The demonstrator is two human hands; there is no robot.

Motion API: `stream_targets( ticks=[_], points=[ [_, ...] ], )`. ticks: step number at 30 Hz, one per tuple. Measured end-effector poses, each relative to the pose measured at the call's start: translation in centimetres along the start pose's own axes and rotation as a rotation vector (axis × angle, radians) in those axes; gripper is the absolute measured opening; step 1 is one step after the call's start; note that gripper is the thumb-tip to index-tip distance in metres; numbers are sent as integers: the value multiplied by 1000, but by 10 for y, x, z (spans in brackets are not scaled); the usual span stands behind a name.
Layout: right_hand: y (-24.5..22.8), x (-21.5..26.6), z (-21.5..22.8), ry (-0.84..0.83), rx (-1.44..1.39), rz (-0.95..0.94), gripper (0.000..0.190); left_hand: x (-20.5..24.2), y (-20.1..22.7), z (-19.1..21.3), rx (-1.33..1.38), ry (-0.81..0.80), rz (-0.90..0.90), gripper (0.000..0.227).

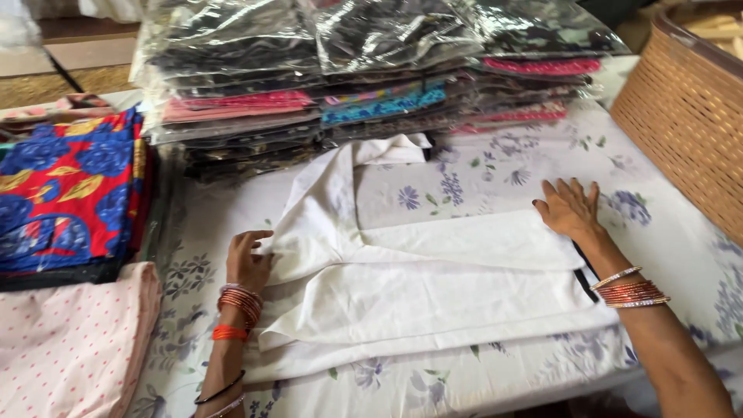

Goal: Folding various clothing items including white tank tops and red shirts at a garment factory station.

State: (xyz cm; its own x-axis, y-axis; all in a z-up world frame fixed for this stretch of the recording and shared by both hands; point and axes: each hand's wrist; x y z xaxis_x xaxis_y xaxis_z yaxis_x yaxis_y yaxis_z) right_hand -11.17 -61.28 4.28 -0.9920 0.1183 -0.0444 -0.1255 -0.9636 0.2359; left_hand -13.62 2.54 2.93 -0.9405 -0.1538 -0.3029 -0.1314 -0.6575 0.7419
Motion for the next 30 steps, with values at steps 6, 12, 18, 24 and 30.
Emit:
stream_targets(
  ticks=[6,12,18,24,30],
  points=[
    [-114,-82,22,302,-576,305,49,-9,-45,-22,-127,-116,-36,47],
    [-213,-150,37,336,-648,256,54,-7,-39,-21,-65,-112,62,45],
    [-227,-178,5,225,-657,96,23,-10,-43,-23,-170,-149,18,43],
    [-206,-136,53,28,-1469,491,19,-9,-46,-24,-137,-102,-3,44],
    [-131,30,137,-457,-2131,780,26,-6,-32,-10,-17,-152,89,45]
  ],
)
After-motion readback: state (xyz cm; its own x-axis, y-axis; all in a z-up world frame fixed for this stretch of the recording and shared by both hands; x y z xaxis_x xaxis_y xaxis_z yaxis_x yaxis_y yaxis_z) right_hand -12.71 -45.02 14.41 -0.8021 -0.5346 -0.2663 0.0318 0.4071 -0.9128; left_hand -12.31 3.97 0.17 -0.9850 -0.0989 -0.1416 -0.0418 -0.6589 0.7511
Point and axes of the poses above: each hand's wrist, its own x-axis away from the middle knuckle, its own z-axis out of the back of the hand, y = z × x, and after that the axes turned 4 degrees about z, right-handed
